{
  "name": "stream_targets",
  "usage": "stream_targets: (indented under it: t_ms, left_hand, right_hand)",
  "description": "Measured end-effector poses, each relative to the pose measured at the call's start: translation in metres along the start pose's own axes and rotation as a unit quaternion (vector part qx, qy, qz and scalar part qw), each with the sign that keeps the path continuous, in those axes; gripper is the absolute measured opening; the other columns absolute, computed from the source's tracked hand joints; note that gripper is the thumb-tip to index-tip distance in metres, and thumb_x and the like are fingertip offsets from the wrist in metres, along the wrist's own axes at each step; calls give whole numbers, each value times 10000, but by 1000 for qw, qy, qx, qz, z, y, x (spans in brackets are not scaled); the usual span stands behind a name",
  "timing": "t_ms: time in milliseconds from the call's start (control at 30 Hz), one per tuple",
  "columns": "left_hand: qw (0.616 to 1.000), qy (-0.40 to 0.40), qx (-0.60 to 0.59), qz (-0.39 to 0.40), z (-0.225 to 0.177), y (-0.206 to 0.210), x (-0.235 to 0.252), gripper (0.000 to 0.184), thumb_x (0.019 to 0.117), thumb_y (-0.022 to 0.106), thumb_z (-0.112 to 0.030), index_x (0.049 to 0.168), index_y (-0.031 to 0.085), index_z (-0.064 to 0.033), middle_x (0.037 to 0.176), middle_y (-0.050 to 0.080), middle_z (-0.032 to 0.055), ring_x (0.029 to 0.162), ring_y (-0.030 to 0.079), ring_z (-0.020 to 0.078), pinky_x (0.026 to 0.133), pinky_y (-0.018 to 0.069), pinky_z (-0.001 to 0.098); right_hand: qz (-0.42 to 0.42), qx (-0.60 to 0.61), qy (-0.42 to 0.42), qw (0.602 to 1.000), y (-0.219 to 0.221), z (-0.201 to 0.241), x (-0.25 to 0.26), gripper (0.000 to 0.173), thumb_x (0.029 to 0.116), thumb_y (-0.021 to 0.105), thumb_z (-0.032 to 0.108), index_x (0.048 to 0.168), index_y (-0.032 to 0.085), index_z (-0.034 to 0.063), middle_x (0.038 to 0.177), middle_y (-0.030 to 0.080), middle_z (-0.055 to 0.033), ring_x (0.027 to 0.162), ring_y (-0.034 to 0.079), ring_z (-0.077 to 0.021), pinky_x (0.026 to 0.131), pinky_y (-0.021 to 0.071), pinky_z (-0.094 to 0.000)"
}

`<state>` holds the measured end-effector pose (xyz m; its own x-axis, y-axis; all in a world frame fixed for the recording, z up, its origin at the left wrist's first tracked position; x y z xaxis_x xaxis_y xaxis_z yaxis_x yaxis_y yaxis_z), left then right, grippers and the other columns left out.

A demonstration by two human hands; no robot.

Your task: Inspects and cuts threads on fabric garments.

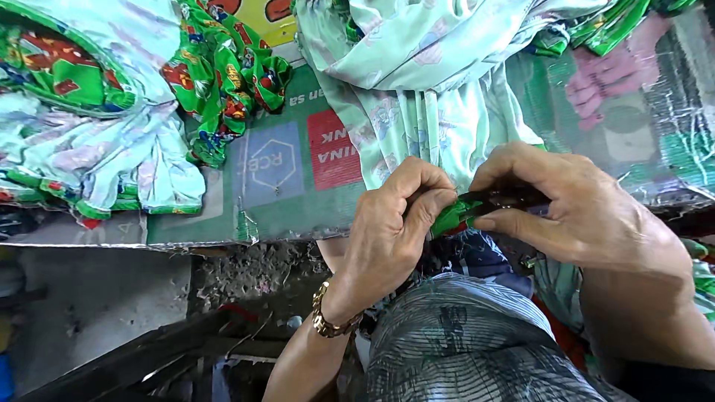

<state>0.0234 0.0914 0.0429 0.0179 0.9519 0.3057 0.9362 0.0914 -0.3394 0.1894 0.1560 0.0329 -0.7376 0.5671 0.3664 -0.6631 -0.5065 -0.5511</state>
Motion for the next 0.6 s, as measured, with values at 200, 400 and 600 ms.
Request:
stream_targets:
  t_ms: [200,400,600]
  left_hand:
    - [1000,22,11,6,-2,2,2,43,1015,589,-40,991,624,-31,797,587,-22,653,552,6,561,477,138]
    - [997,43,-56,9,1,5,4,49,1012,575,-20,975,604,-34,829,570,-19,699,544,2,605,475,130]
    - [993,45,-110,-23,7,8,1,56,1033,549,-41,992,586,-51,873,556,-18,746,559,6,640,493,133]
  right_hand:
    - [19,46,-18,999,3,0,3,200,944,690,319,1032,667,141,887,642,101,795,620,48,661,533,-104]
    - [38,163,-23,986,9,-2,7,208,966,688,282,1024,666,83,895,628,65,801,629,28,660,554,-106]
    - [23,183,-15,983,13,-3,10,155,949,710,210,1008,666,73,880,644,54,769,629,15,641,550,-114]
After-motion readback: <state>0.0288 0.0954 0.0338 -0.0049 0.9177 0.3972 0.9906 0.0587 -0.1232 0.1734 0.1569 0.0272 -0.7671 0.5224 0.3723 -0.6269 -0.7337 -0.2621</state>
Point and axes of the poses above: each hand's wrist, its own x-axis towards the middle knuckle, its own y-axis out of the palm, z = x × y, the point moved 6 cm from there along x, towards the middle knuckle
